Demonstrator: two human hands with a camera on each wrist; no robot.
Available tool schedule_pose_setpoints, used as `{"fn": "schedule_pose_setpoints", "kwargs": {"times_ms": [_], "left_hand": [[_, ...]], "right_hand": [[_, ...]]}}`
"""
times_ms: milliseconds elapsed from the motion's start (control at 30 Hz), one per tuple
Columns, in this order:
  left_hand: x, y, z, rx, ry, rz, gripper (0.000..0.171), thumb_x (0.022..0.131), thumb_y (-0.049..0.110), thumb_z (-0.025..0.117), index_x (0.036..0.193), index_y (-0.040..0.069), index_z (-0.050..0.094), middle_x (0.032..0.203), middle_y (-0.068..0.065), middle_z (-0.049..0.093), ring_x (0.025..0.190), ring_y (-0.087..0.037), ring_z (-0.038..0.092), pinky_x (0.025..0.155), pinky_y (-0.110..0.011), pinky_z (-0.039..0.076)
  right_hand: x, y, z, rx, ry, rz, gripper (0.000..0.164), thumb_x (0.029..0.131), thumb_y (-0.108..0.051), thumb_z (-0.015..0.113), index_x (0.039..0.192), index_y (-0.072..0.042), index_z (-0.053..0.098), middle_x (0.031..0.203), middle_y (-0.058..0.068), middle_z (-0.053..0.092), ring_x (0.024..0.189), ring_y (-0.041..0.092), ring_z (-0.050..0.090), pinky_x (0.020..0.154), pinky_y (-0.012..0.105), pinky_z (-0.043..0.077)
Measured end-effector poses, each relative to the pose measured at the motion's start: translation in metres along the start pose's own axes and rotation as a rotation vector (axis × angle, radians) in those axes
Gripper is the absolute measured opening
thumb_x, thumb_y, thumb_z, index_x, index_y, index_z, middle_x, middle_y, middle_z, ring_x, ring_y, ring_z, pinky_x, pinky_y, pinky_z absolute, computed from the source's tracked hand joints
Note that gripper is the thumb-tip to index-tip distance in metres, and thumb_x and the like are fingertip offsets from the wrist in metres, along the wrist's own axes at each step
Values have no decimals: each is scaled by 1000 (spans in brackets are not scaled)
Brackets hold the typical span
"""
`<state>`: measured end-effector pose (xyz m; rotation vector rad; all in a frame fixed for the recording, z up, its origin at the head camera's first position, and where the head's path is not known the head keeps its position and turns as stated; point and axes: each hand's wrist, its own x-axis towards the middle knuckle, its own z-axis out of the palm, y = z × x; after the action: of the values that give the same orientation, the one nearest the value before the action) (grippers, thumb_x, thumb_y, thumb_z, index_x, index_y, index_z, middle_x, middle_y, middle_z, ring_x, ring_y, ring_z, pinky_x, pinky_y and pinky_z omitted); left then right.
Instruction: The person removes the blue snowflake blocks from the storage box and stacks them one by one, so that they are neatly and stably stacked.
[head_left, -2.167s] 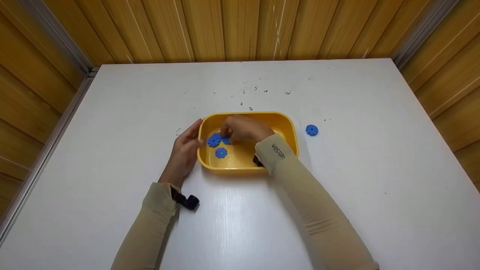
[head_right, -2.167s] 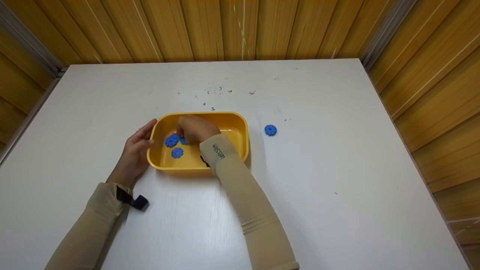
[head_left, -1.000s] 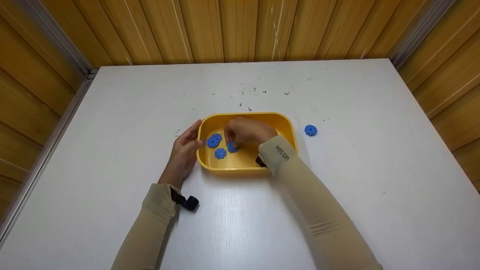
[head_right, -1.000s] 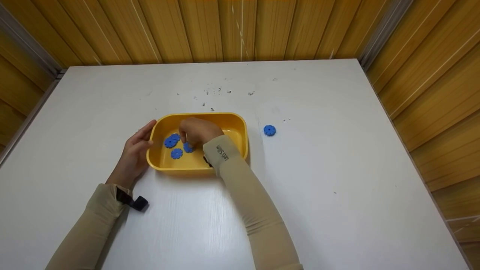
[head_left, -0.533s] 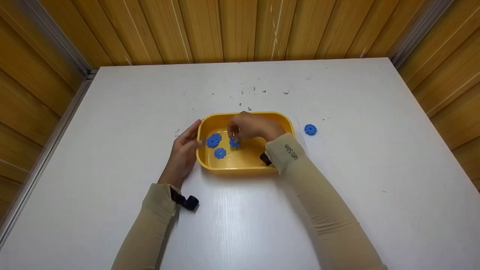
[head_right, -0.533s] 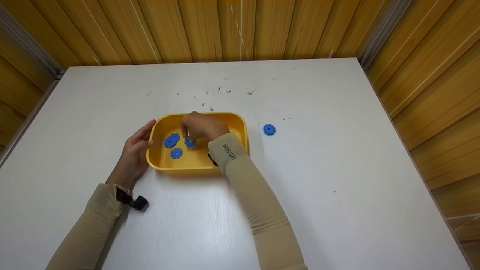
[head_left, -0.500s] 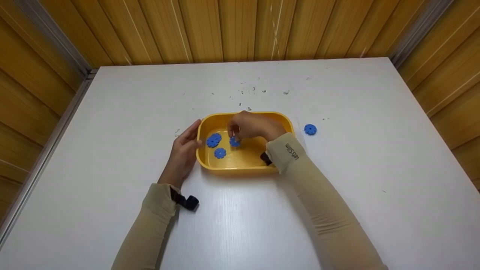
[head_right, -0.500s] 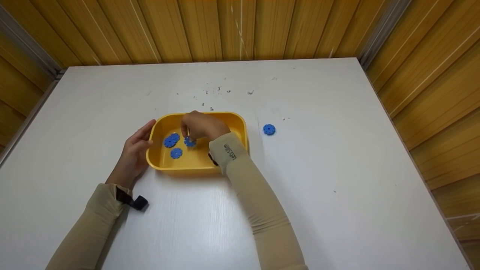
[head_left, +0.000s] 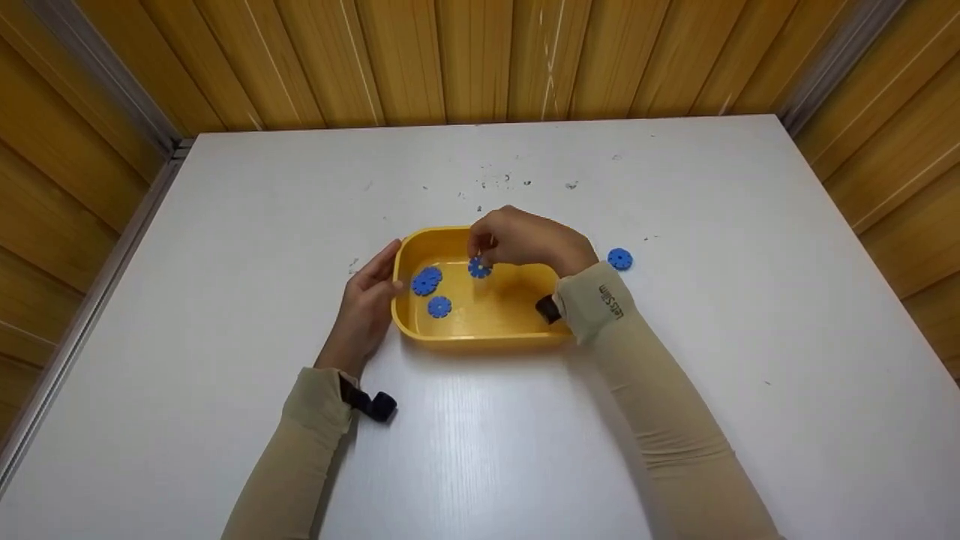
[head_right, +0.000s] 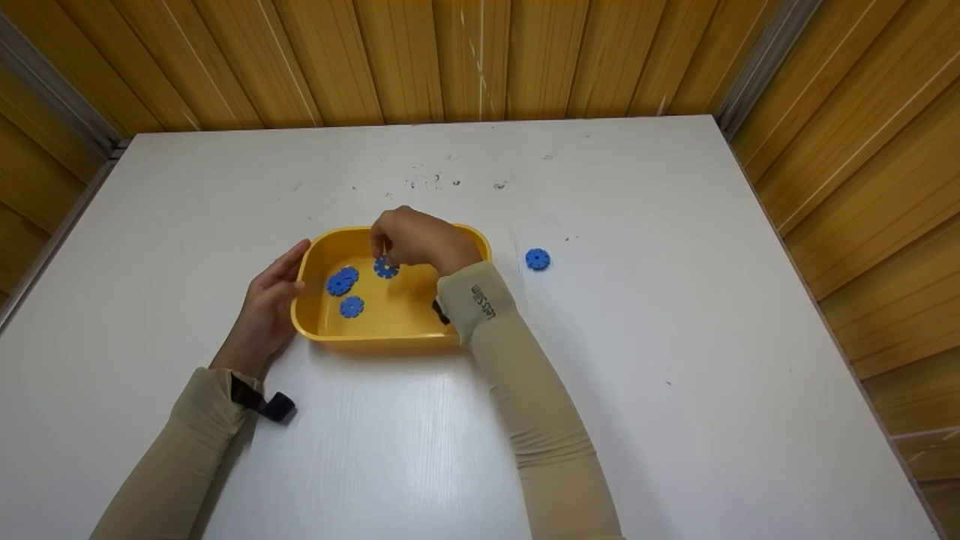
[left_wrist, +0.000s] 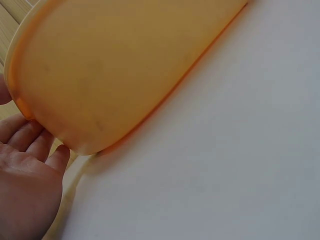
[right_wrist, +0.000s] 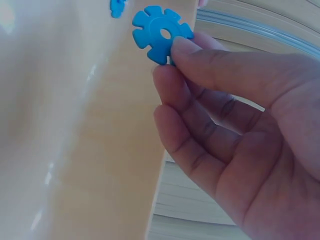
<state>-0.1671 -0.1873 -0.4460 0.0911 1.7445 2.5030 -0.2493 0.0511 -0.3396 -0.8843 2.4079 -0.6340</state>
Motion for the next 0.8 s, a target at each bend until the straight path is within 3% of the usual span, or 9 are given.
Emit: {"fn": "schedule_pose_setpoints", "kwargs": {"times_ms": [800], "left_hand": [[-2, -1, -1, 30, 5, -9, 67, 89, -4, 47, 151, 10, 29, 156, 1, 33, 144, -13, 31, 115, -29, 32]], "right_hand": [[-35, 24, -18, 22, 157, -77, 12, 90, -7, 64, 100, -5, 70, 98, 7, 70, 89, 21, 63, 86, 34, 55]]}}
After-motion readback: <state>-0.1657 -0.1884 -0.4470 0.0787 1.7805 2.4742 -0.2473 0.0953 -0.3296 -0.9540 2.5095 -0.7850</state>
